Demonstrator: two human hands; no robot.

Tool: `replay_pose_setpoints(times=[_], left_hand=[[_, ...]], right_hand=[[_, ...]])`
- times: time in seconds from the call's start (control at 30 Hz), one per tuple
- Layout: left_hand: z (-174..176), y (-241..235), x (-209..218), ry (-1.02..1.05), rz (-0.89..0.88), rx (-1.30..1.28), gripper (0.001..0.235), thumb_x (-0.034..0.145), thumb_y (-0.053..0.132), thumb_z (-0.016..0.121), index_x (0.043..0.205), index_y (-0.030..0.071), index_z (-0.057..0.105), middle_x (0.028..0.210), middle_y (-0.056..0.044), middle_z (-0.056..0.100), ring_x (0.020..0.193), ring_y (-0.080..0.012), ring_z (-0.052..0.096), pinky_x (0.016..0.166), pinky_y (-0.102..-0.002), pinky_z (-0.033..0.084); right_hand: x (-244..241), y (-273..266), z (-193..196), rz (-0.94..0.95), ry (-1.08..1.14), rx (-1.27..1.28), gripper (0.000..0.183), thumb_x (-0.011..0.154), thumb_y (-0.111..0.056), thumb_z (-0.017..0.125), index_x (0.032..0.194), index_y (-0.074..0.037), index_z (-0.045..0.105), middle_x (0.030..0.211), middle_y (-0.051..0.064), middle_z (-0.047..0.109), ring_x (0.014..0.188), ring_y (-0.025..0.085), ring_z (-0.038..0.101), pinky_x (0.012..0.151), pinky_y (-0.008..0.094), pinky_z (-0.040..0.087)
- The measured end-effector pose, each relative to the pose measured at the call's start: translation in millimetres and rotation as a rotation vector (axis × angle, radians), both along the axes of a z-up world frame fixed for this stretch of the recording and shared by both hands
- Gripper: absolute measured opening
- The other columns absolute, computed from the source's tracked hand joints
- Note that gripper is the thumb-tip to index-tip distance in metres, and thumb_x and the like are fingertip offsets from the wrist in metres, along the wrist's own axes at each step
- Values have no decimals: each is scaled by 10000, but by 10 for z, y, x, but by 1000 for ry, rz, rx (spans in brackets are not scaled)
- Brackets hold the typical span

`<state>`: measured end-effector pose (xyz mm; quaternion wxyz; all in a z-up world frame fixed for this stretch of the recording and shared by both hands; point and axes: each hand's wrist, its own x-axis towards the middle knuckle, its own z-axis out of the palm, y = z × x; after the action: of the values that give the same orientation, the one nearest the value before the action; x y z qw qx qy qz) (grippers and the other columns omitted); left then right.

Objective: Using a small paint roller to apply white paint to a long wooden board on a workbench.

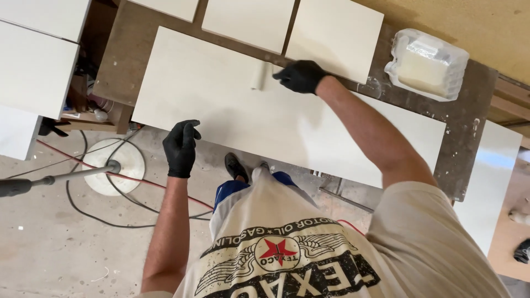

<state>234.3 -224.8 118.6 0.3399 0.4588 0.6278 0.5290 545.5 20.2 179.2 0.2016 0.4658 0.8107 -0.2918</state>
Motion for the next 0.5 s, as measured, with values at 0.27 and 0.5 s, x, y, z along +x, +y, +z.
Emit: replay_pose_setpoints(times=[0.27, 0.5], left_hand=[[-77, 18, -1, -34, 83, -32, 263, 1133, 265, 549, 1087, 114, 759, 688, -70, 675, 574, -111, 504, 629, -245, 445], [-217, 88, -363, -5, 122, -40, 254, 1129, 269, 568, 1081, 112, 761, 695, -71, 688, 569, -118, 518, 616, -259, 439]], right_hand=[[2314, -632, -833, -3, -13, 314, 297, 1034, -453, 566, 1271, -373, 725, 1139, 56, 745, 1084, 348, 703, 988, 502, 569], [1282, -191, -1107, -53, 29, 266, 329, 1033, -537, 512, 1300, -457, 687, 1174, -39, 732, 1115, 295, 694, 987, 485, 544]])
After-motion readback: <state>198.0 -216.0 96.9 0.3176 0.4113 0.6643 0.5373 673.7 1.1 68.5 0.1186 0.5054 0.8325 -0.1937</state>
